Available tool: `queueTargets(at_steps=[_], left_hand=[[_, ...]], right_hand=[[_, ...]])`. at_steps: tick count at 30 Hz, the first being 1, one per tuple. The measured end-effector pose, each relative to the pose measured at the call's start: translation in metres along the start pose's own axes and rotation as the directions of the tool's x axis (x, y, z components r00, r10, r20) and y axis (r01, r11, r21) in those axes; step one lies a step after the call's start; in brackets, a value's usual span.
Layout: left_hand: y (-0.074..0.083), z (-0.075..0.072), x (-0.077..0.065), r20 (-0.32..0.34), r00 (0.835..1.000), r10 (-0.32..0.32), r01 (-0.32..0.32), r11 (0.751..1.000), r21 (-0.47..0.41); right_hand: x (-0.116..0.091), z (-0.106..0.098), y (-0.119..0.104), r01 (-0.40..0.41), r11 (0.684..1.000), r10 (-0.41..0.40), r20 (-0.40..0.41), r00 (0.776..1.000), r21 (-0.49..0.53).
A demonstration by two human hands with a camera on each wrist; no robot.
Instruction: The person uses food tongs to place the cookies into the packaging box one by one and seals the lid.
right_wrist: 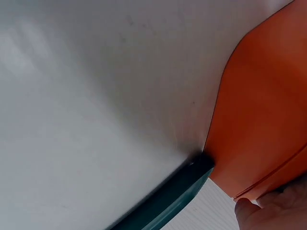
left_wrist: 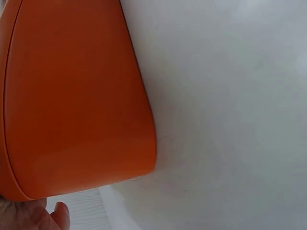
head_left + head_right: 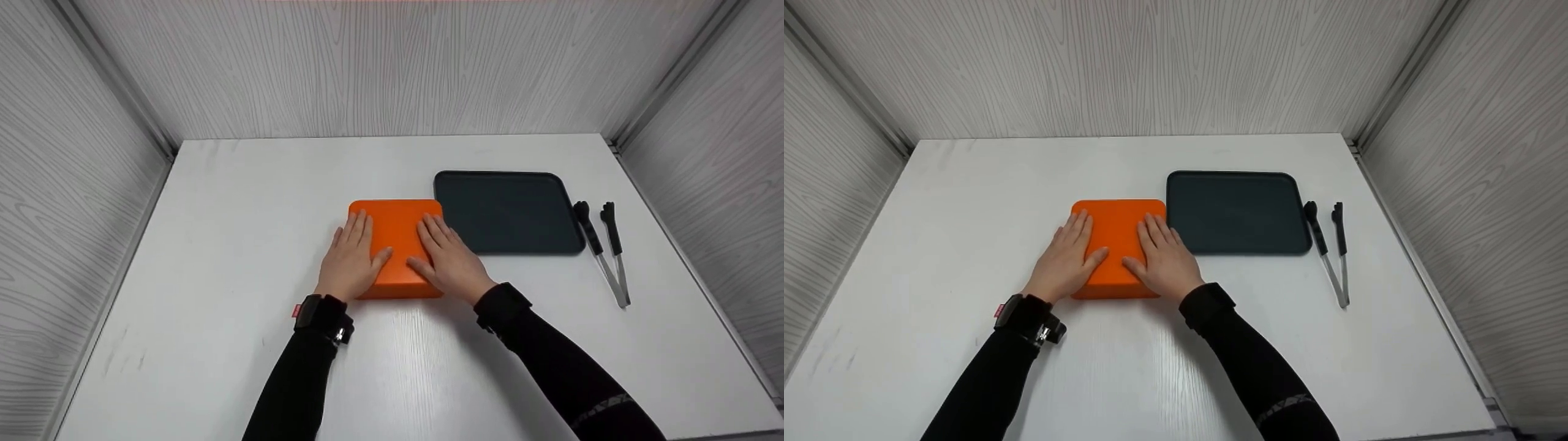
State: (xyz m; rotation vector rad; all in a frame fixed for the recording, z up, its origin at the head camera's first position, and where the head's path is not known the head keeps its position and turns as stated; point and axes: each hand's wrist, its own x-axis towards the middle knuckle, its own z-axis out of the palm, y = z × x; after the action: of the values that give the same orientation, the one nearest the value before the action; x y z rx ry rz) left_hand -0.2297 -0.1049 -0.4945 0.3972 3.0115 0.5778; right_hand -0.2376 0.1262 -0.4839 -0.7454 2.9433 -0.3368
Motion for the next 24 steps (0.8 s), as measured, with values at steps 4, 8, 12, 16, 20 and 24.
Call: queueTargets(at_steps=[4,8,12,16,20,24], left_hand=[[-0.001,-0.001,-0.001,0.011,1.0,-0.002,0.002,1.0,0.0],[-0.004,-0.001,-0.003,0.016,1.0,-0.013,0.012,1.0,0.01],[-0.005,-0.001,-0.003,0.015,1.0,-0.021,0.021,1.0,0.004],[-0.006,-0.005,-0.004,0.019,0.999,-0.026,0.026,1.0,0.005],[-0.009,-0.011,-0.007,0.006,0.999,-0.039,0.039,0.999,0.008],[-0.015,-0.019,-0.009,-0.031,0.997,-0.066,0.066,0.998,0.013]], right_hand=[[0.0,0.002,0.0,0.01,1.0,-0.01,-0.008,1.0,-0.007],[0.001,0.004,-0.001,0.01,1.0,-0.01,0.014,1.0,0.002],[0.003,0.003,-0.001,-0.001,1.0,0.0,0.037,0.999,0.02],[0.004,0.001,0.001,-0.008,0.999,0.007,0.037,0.999,0.031],[0.001,-0.005,0.005,-0.03,0.999,0.029,0.019,0.999,0.034],[-0.003,-0.012,0.013,-0.07,0.997,0.07,-0.008,0.997,0.027]])
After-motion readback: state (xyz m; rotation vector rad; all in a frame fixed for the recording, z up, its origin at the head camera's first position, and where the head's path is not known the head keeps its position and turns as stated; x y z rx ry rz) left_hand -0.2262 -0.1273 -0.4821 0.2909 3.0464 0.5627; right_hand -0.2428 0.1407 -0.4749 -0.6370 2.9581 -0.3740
